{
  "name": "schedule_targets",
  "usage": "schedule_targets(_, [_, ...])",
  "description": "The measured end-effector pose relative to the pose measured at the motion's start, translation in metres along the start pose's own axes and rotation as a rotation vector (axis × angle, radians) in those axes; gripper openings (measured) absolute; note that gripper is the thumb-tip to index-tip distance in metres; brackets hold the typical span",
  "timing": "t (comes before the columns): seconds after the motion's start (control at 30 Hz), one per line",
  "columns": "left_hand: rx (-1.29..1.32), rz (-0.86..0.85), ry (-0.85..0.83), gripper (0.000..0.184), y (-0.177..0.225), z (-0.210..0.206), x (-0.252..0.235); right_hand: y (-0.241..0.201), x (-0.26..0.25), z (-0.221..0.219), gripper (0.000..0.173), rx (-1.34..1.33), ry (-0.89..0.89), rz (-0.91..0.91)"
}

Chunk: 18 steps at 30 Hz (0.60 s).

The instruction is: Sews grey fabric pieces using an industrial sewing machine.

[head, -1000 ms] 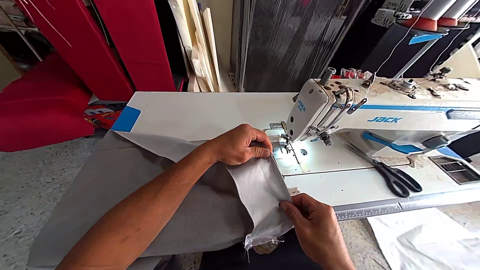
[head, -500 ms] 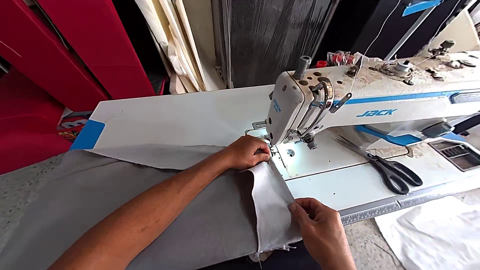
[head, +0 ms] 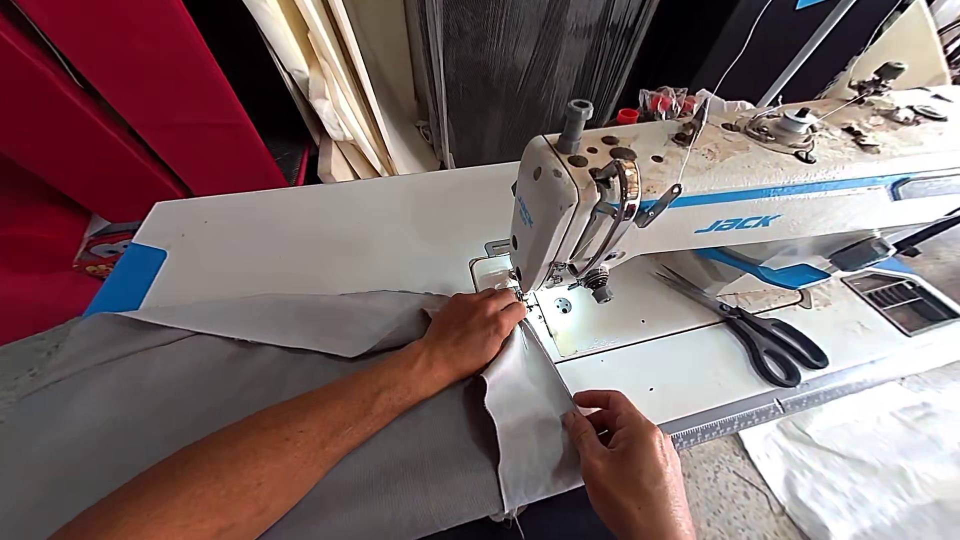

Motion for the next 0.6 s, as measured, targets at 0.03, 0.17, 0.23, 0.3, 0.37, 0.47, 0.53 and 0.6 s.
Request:
schedule_targets(0.03, [-0.009,0.070,-0.013,0.015,0.001,0.001,0.001,-0.001,0.000,0.000,0.020,0.000,0.010,0.010])
schedule_targets(0.17, [0.036,0.256,-0.043,0.028,-0.001,0.009,0.013,0.000,-0.001,-0.002,0.013,-0.001,0.025,0.064])
schedule_targets(0.23, [0.053,0.287,-0.067,0.038,0.004,0.009,0.021,-0.001,-0.001,-0.002,0.016,0.002,0.023,0.097])
schedule_targets(0.3, [0.013,0.315,-0.083,0.042,0.015,0.006,0.026,-0.002,-0.001,-0.002,0.018,0.010,0.020,0.120])
schedule_targets(0.37, [-0.022,0.347,-0.099,0.046,0.024,0.001,0.029,-0.002,-0.001,-0.002,0.019,0.018,0.021,0.140])
schedule_targets(0.47, [-0.035,0.417,-0.111,0.054,0.029,-0.003,0.030,-0.004,-0.001,-0.003,0.020,0.031,0.033,0.173])
schedule_targets(0.53, [-0.015,0.468,-0.067,0.057,0.031,-0.003,0.028,-0.005,-0.001,-0.003,0.021,0.046,0.048,0.206])
schedule_targets(0.6, [-0.038,0.486,-0.053,0.056,0.034,-0.005,0.027,-0.006,-0.001,-0.003,0.024,0.065,0.051,0.245])
Point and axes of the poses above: each hand's wrist, its own x-axis away from the middle knuckle, its own z-axis out of the back of the hand, y = z × x, the point moved 7 cm from there along -x, towards the middle knuckle, and after that the axes turned 4 degrees about z, right-handed, at the moved point
